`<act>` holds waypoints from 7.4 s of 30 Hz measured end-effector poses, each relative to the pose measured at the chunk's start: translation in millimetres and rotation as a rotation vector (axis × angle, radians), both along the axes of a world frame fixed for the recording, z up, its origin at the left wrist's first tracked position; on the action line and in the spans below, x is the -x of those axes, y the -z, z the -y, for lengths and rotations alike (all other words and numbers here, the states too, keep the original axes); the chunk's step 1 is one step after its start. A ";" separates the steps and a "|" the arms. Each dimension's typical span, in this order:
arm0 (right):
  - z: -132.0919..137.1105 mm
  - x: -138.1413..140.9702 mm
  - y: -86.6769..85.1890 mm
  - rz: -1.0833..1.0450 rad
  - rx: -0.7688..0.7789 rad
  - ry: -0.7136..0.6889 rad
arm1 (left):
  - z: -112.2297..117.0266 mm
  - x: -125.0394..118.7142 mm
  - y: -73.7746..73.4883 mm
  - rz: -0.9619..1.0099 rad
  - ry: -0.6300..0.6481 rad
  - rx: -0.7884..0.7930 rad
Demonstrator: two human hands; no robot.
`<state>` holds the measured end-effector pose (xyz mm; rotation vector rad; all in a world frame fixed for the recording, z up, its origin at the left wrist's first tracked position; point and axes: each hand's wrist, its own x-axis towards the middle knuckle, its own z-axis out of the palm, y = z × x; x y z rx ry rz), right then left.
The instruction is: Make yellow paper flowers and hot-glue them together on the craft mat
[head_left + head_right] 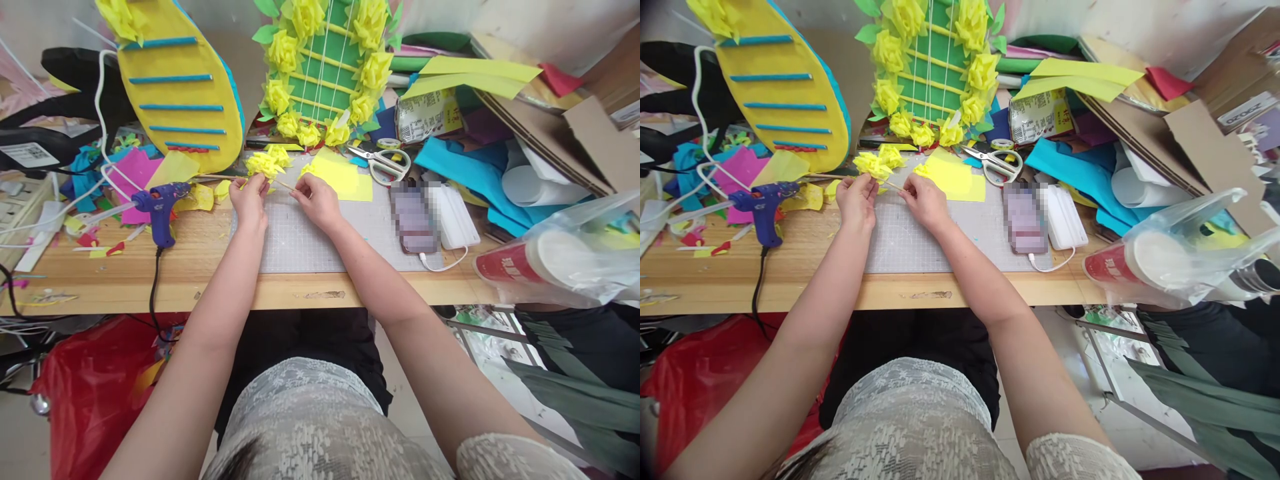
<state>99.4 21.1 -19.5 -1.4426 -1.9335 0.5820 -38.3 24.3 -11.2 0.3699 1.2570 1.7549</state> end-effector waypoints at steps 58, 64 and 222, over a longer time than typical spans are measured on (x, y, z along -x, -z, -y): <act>-15.4 -16.9 0.9 -1.195 0.464 -0.001 | 13.9 -21.8 -14.6 0.422 0.674 0.205; -14.1 -16.5 -1.5 -1.150 0.471 -0.004 | 16.2 -24.0 -16.4 0.399 0.664 0.200; -14.4 -9.1 -4.1 -1.243 0.398 -0.172 | 5.9 -21.8 -19.1 0.347 0.401 0.069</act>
